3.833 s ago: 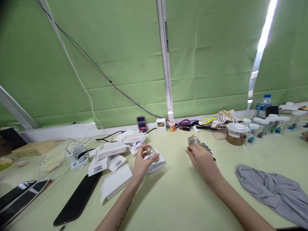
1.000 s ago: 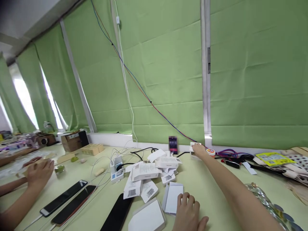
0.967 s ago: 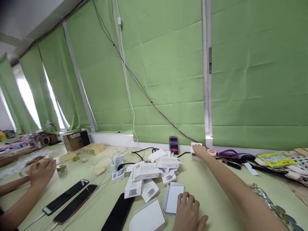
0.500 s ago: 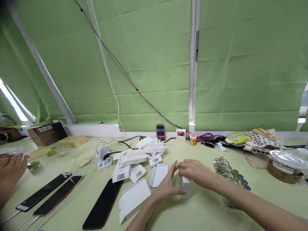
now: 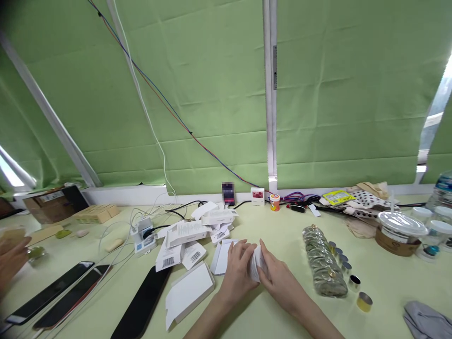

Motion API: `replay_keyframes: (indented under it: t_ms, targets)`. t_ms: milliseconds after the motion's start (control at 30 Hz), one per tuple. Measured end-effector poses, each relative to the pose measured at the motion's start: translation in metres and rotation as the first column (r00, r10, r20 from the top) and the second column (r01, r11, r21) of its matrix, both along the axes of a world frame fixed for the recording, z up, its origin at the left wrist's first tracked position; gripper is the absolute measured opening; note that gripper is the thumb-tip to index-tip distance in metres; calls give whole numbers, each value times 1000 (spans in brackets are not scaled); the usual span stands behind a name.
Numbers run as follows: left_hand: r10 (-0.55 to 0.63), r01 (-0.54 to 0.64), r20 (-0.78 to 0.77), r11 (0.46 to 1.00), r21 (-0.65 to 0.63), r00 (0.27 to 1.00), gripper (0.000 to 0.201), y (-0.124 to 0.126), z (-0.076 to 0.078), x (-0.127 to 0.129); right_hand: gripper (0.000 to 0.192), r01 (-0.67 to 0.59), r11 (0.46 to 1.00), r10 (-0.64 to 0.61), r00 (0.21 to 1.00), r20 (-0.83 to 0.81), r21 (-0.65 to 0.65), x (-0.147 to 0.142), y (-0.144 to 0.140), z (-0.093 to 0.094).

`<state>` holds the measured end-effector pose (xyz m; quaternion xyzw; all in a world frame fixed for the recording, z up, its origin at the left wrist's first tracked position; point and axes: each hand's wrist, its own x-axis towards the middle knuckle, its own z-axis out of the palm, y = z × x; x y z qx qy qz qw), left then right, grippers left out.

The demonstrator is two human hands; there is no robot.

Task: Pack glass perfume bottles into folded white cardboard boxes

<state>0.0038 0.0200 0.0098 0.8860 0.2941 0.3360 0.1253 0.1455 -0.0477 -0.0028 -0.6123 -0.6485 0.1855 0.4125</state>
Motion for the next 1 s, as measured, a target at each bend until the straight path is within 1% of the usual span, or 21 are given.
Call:
replay_keyframes:
  t_ms: [33,100,167,200,233,267,333,367,400,433,467,533,600,700,767,833,900,1000]
  targets:
    - [2,-1,-22,1000,24,1000,59,1,0,1,61,10,1000,-10,1000,-11,-9,0,1,-4]
    - [-3,4,-22,999,33,1000,58,2,0,2,62,53,996,-58,995,-84,-66,2,3,-9]
    - [-14,14,25,1000,6,1000,62,4,2,3,64,97,987,-123,969,-213,-130,5,5,-10]
    - [-15,16,58,1000,-15,998,66,6,2,3,64,126,982,-162,948,-273,-144,7,6,-10]
    - [-19,22,88,999,-32,996,69,7,2,3,63,170,977,-203,929,-308,-131,9,7,-10]
    - [-27,32,112,999,-43,993,70,9,1,1,59,227,970,-242,919,-311,-87,10,7,-9]
    - [-45,52,142,997,-49,989,68,13,-3,-1,43,326,943,-306,927,-219,65,10,5,-8]
    - [-54,62,145,997,-46,988,66,14,-5,-1,33,345,927,-325,935,-144,147,9,4,-8]
    - [-61,68,142,997,-42,988,64,15,-6,-1,28,338,917,-330,941,-75,212,7,2,-8]
    - [-64,70,135,997,-38,989,63,16,-7,-1,26,325,912,-329,944,-25,249,5,1,-7]
    - [-63,68,124,997,-32,990,62,17,-8,1,25,323,911,-333,943,-2,257,3,0,-8]
    - [-67,67,82,998,-3,994,58,16,-5,5,25,356,906,-362,932,-18,229,3,2,-10]
    - [-68,68,10,997,39,998,50,15,0,10,26,395,902,-388,919,-74,173,6,6,-16]
    - [-86,95,-138,993,65,987,39,15,8,13,25,381,922,-366,915,-167,66,14,14,-29]
    - [-103,117,-228,992,49,968,42,19,12,12,27,315,949,-312,929,-199,-16,16,18,-38]
    - [-123,134,-288,991,17,950,49,23,14,9,29,261,962,-271,942,-197,-75,14,21,-45]
    - [-142,141,-306,990,-25,941,55,28,14,6,29,260,960,-274,945,-180,-101,8,22,-48]
    - [-151,136,-288,988,-72,946,63,32,14,2,27,281,954,-296,941,-162,-108,3,21,-47]
